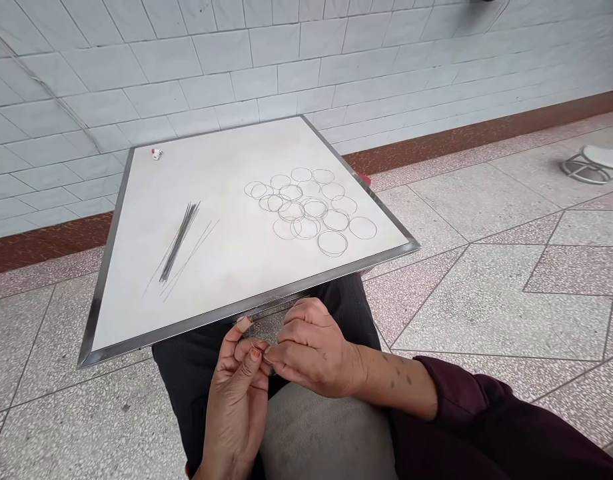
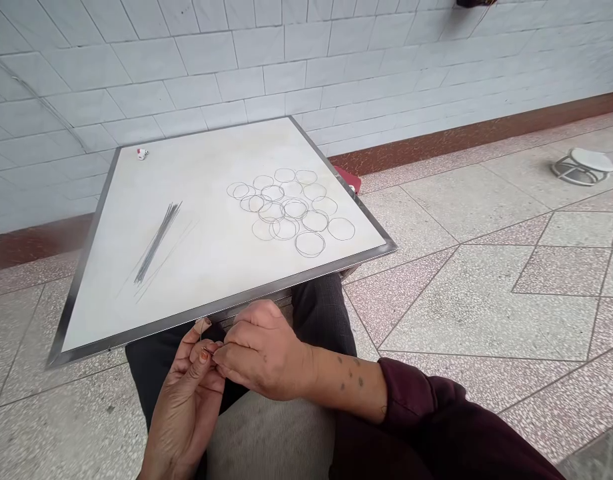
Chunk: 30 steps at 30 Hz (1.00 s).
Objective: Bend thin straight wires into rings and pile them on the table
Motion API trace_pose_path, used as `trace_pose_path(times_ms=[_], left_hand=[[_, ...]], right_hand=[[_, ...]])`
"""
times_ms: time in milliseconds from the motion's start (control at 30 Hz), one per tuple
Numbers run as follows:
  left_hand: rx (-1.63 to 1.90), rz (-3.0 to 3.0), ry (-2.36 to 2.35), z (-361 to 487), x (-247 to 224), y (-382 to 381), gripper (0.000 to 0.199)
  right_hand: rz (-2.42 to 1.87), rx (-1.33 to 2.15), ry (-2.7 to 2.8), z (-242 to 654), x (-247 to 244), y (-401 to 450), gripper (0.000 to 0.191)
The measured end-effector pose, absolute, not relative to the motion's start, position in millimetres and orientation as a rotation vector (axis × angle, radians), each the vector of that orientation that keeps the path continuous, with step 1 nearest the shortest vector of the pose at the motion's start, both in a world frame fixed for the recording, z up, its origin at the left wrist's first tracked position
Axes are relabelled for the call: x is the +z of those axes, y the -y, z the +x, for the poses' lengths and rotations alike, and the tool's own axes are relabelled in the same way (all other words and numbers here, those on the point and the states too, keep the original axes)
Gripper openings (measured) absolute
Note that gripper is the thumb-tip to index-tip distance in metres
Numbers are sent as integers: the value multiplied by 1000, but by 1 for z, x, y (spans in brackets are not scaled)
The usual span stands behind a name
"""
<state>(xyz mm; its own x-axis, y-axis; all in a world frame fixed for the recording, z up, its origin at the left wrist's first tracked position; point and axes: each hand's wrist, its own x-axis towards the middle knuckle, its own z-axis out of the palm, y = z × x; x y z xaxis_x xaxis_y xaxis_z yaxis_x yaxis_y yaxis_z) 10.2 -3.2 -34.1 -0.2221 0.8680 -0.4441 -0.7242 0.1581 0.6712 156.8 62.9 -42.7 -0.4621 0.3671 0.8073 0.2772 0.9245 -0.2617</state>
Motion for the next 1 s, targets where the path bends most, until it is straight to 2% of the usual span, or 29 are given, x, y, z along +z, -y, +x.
trace_pose_path(times_ms=[133, 267, 367, 567, 1000], left_hand=[[1475, 201, -1007, 7, -32, 3, 49], [1405, 293, -1011, 1, -27, 3, 49], [1323, 379, -1004, -3, -23, 6, 50], [1165, 446, -953, -2, -22, 8, 50], [1140, 357, -883, -2, -30, 10, 52]], right_hand=[[-442, 121, 2118, 157, -40, -62, 4], [-433, 268, 2161, 164, -32, -70, 21], [-494, 393, 2129, 172, -22, -83, 14], [-265, 612, 2443, 179, -4, -104, 14], [-68, 659, 2606, 176, 3, -112, 14]])
